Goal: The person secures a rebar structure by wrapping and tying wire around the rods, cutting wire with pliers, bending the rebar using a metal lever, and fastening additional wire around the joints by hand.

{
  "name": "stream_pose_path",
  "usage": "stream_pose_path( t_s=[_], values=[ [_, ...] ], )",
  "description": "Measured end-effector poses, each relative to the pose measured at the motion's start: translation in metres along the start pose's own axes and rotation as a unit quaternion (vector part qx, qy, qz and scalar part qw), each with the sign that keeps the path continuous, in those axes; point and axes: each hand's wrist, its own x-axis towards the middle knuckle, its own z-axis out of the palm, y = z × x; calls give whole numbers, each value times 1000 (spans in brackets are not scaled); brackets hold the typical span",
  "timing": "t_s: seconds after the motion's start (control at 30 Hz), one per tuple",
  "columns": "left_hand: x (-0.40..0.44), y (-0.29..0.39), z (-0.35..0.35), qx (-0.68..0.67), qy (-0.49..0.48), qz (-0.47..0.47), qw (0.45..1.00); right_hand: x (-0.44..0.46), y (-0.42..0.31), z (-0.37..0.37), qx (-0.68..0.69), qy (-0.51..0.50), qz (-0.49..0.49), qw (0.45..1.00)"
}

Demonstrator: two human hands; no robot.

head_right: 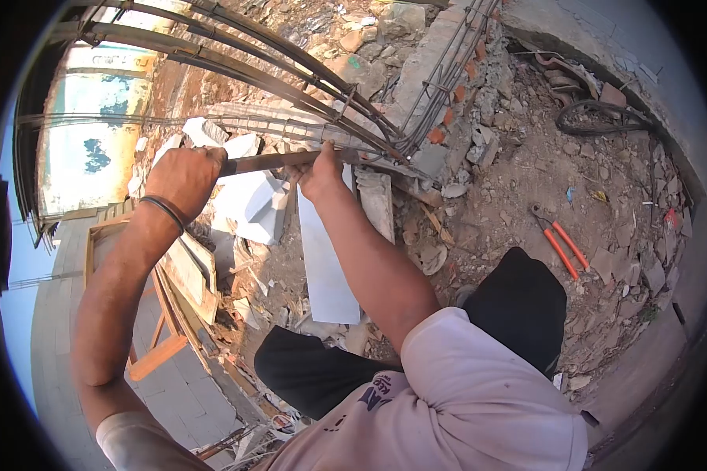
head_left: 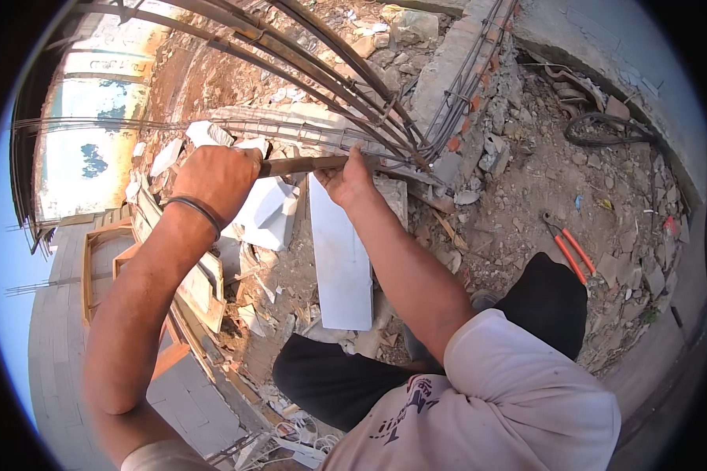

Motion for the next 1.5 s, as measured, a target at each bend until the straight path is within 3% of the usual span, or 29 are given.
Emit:
stream_pose_path(
  t_s=[0.2, 0.27, 0.43, 0.57, 0.67, 0.73, 0.83, 0.93, 1.03, 1.17, 1.23, 1.37, 1.5],
  values=[
    [-12, -3, 53, -54, 6, -13, 998, 5, 5, -9, -15, -6, 41, 999],
    [-6, -8, 67, -75, -62, -22, 995, 10, 8, -20, -8, -35, 35, 999],
    [5, -14, 116, -135, -88, -20, 987, 23, 20, -35, -10, -61, 24, 998],
    [-13, 13, 189, -174, -53, -77, 980, 23, 26, -41, -113, -1, 13, 994],
    [-34, 33, 265, -323, -43, -52, 944, 9, 30, -41, -243, 24, -1, 970],
    [-31, 57, 285, -295, -14, -120, 948, 8, 32, -42, -306, 36, -16, 951],
    [-39, 72, 291, -285, -1, -158, 946, 13, 38, -49, -304, 42, -44, 951],
    [-60, 51, 207, -231, 27, -166, 958, 9, 38, -47, -242, -12, -51, 969],
    [-73, 26, 113, -158, 80, -117, 977, 4, 39, -27, -163, -28, -40, 985],
    [-47, 15, 58, -144, 75, -74, 984, -8, 25, -15, -84, -16, -35, 996],
    [-32, 13, 38, -56, 79, -55, 994, -11, 15, -13, -51, -18, -32, 998],
    [-12, 1, 23, -30, 65, -50, 996, -2, 10, -8, -25, -13, -15, 1000],
    [-8, -18, 104, -135, -6, -41, 990, 3, 21, -12, -100, 9, -27, 995]
  ],
)
